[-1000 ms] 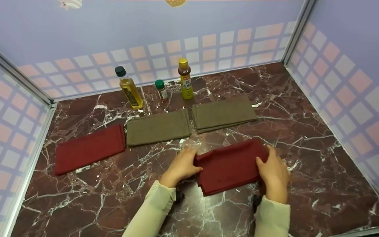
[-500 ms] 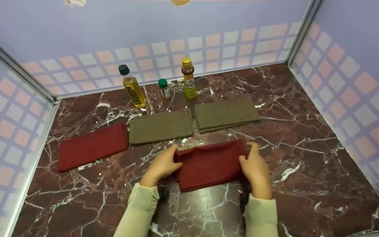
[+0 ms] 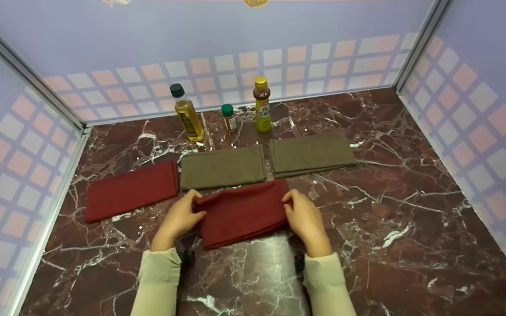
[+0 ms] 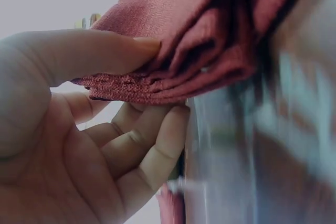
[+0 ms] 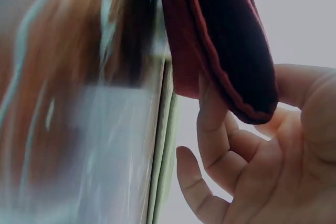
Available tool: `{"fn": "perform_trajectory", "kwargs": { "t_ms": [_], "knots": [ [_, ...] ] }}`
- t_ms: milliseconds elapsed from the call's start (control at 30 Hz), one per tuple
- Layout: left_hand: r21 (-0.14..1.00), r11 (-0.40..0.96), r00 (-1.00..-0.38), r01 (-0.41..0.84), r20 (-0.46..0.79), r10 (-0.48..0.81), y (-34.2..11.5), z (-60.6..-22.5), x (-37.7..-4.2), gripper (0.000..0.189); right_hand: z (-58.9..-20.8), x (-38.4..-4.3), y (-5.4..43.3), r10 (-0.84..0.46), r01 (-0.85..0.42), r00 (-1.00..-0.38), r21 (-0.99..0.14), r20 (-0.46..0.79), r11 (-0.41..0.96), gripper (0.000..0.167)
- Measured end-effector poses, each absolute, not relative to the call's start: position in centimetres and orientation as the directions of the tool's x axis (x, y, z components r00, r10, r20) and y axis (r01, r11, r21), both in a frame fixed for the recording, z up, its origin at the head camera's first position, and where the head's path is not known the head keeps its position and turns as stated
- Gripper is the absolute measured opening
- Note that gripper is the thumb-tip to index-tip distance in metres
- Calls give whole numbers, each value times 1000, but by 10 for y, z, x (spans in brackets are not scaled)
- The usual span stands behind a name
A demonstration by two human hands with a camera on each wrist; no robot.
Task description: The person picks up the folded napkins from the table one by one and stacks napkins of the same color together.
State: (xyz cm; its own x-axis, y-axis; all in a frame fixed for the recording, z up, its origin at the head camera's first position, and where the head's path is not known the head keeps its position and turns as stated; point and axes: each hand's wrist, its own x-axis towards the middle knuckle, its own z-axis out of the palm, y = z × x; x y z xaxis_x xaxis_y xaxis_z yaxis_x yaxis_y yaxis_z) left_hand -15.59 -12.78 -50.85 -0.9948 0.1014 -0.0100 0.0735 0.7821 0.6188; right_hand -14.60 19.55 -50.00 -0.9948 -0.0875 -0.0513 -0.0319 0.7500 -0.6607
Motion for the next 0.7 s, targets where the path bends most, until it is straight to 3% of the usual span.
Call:
{"fn": "perform_trajectory", "kwargs": {
  "t_ms": [700],
  "knots": [
    [626,766,-982,-149,-5,-186,-243,-504,-134,26,-509,-170,76,-301,-252,-952,-685,49,684,18]
  ]
}}
